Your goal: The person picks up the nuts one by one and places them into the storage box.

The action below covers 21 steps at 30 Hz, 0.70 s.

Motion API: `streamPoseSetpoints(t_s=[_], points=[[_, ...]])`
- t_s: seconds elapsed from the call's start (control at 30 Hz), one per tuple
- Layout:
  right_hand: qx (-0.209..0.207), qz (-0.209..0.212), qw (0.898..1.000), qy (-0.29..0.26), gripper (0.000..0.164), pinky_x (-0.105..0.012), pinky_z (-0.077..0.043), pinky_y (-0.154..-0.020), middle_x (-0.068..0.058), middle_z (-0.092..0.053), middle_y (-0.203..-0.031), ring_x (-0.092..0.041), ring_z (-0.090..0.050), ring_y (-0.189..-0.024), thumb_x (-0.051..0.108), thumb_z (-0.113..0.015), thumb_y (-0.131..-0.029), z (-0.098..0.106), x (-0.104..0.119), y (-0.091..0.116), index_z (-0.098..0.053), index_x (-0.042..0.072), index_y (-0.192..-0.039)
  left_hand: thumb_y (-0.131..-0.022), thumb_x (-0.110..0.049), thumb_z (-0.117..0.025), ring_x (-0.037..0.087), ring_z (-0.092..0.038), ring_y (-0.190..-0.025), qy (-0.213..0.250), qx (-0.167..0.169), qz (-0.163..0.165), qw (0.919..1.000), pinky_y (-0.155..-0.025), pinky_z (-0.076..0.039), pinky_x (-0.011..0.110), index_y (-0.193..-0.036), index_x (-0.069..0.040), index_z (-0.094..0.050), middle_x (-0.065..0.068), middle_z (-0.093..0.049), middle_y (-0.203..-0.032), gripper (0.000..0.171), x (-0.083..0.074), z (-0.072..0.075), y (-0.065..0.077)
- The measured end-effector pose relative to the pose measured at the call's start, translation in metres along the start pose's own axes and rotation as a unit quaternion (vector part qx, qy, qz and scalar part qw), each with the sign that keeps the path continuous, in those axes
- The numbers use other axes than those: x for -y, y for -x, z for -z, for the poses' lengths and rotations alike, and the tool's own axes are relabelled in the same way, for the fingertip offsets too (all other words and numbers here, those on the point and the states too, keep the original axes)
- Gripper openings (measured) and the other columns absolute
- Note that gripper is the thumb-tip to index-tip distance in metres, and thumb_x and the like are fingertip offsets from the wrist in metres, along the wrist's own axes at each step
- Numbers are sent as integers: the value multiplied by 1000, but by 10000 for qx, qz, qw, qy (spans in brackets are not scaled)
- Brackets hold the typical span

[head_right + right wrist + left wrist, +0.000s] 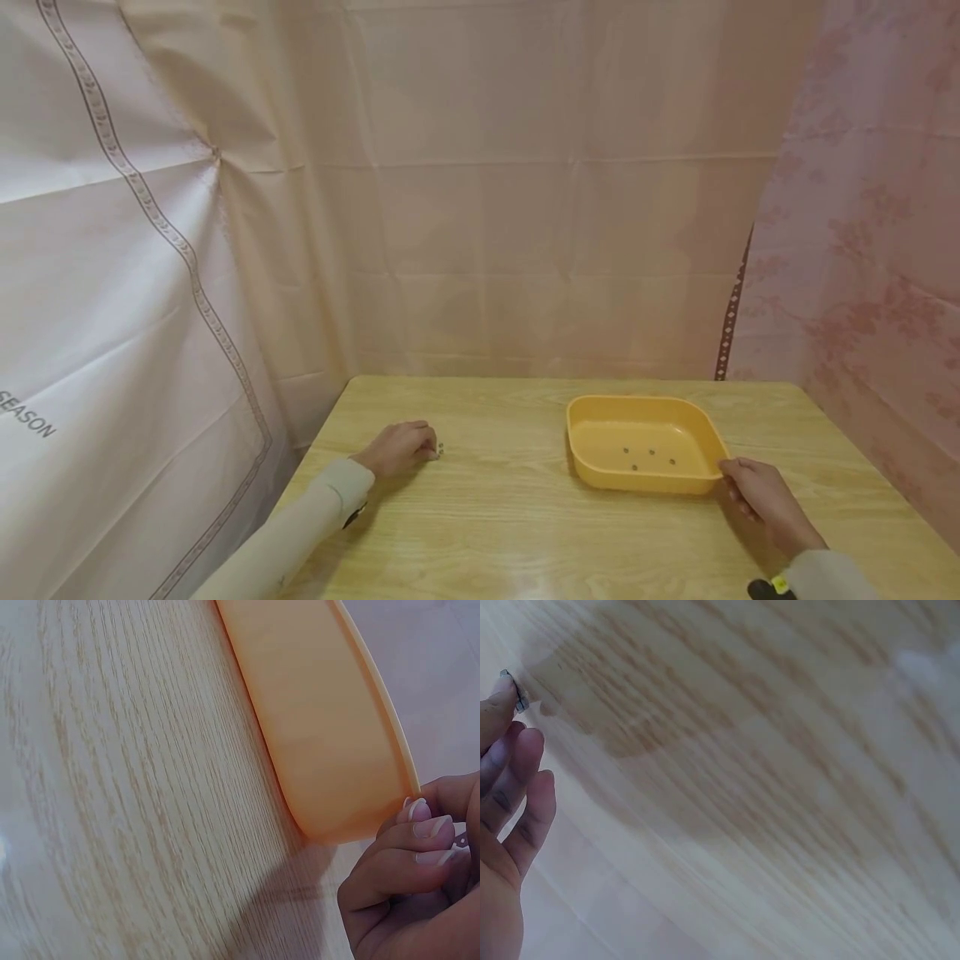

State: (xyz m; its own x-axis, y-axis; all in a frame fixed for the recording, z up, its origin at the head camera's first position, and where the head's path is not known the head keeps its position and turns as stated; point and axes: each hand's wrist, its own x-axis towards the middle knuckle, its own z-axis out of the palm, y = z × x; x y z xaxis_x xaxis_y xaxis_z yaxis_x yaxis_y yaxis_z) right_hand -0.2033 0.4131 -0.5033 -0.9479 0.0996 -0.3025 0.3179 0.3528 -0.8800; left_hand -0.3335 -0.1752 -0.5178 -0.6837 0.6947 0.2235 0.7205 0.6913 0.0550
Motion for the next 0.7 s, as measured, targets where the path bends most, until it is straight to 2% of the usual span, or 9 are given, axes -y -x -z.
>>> streamPoseSetpoints(t_s=[0.23, 0.7], points=[[30, 20, 10000, 1, 38, -24, -42, -50, 4, -48, -69, -7, -42, -54, 32, -39, -110, 0, -1, 0, -55, 13, -81, -96, -28, -74, 3, -62, -80, -45, -6, -131, 9999, -71, -53, 21, -94, -21, -72, -10, -64, -92, 8, 1, -1, -2], [-25, 104, 9999, 5, 39, -24, -42, -51, 5, -48, -69, -7, -43, -55, 32, -40, -111, 0, 0, 0, -55, 13, -80, -94, -24, -75, 6, -64, -82, -175, 185, -100, 9996, -73, -54, 21, -96, -17, -77, -8, -65, -91, 7, -3, 5, -2]])
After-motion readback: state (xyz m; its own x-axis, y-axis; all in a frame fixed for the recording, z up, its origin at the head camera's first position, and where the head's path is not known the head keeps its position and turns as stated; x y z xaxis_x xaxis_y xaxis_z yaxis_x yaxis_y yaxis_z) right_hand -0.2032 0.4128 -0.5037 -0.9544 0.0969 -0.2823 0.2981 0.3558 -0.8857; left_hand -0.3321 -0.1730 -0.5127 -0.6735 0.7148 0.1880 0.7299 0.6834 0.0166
